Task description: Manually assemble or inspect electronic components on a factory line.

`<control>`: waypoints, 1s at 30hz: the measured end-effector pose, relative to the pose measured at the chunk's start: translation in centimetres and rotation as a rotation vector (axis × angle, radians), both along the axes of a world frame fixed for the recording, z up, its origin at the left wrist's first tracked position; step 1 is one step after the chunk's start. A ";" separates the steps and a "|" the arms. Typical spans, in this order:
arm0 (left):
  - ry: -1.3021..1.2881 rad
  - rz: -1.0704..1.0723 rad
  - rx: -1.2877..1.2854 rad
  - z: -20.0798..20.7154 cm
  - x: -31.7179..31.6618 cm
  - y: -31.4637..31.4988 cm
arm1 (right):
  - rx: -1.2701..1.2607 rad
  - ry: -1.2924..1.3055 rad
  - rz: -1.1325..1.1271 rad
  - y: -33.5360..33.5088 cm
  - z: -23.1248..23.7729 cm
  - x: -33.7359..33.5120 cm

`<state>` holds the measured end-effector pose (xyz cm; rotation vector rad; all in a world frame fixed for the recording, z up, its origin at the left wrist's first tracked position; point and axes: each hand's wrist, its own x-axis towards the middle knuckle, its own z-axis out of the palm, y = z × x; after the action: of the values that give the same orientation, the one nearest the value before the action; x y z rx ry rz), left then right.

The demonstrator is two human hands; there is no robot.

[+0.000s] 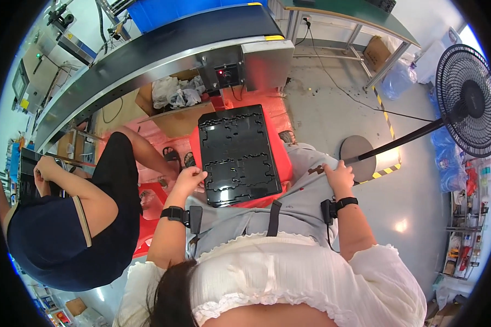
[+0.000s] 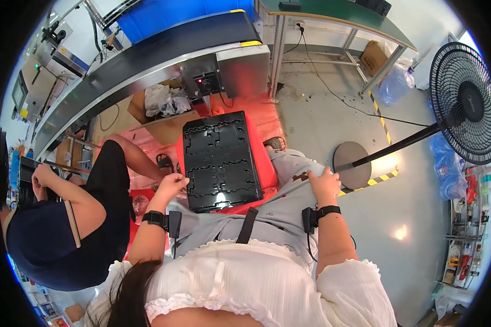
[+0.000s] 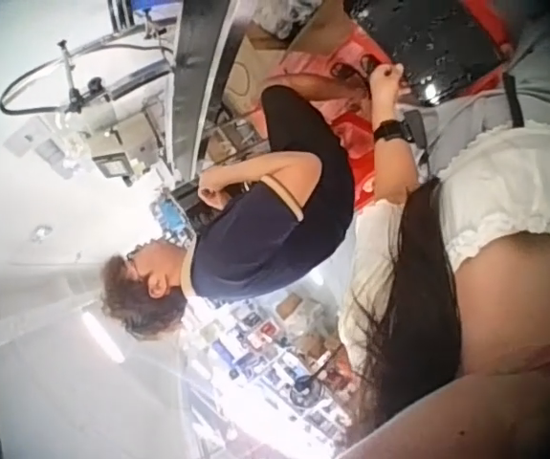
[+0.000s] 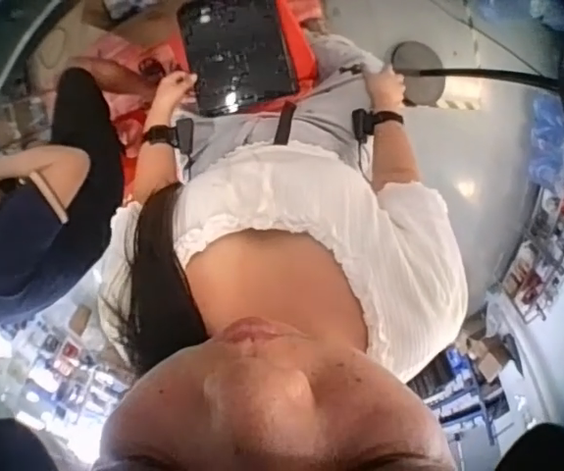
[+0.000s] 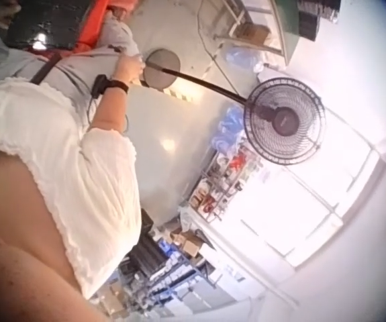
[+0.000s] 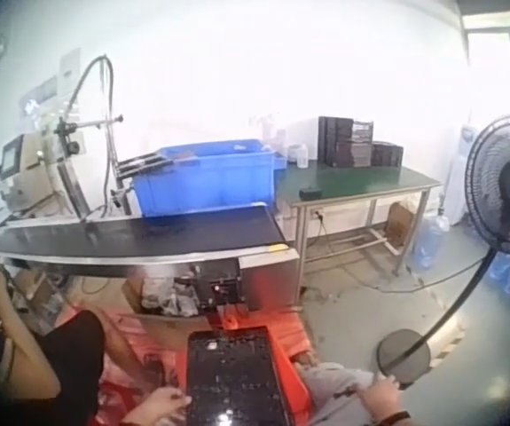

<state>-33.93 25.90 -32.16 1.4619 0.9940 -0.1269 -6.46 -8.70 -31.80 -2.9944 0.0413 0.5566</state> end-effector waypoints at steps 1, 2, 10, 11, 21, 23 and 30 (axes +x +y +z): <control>-0.002 0.000 0.026 0.1 0.1 -0.1 | -0.001 0.000 -0.001 0.1 0.1 0.1; -0.004 0.001 0.022 -0.1 0.1 -0.4 | -0.006 -0.002 0.000 0.1 0.2 0.1; 0.037 0.111 -0.024 0.7 -0.6 -3.0 | 0.026 0.007 -0.031 0.9 1.2 0.1; 0.034 0.114 -0.026 0.6 -0.7 -3.0 | 0.025 0.004 -0.028 0.7 0.9 0.3; 0.123 0.016 -0.086 0.4 -0.2 -2.3 | 2.026 0.397 -1.162 -3.6 5.6 7.4; 0.110 0.029 -0.120 1.1 -0.6 -2.3 | 2.320 0.393 -0.954 -1.7 9.9 6.9; 0.145 0.015 -0.178 0.2 -0.7 -1.8 | 2.681 0.633 -0.790 4.2 20.0 4.6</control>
<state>-34.67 24.08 -32.00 1.2953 1.0827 -0.3068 -1.84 -4.48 -11.81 -0.0958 0.2253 0.4849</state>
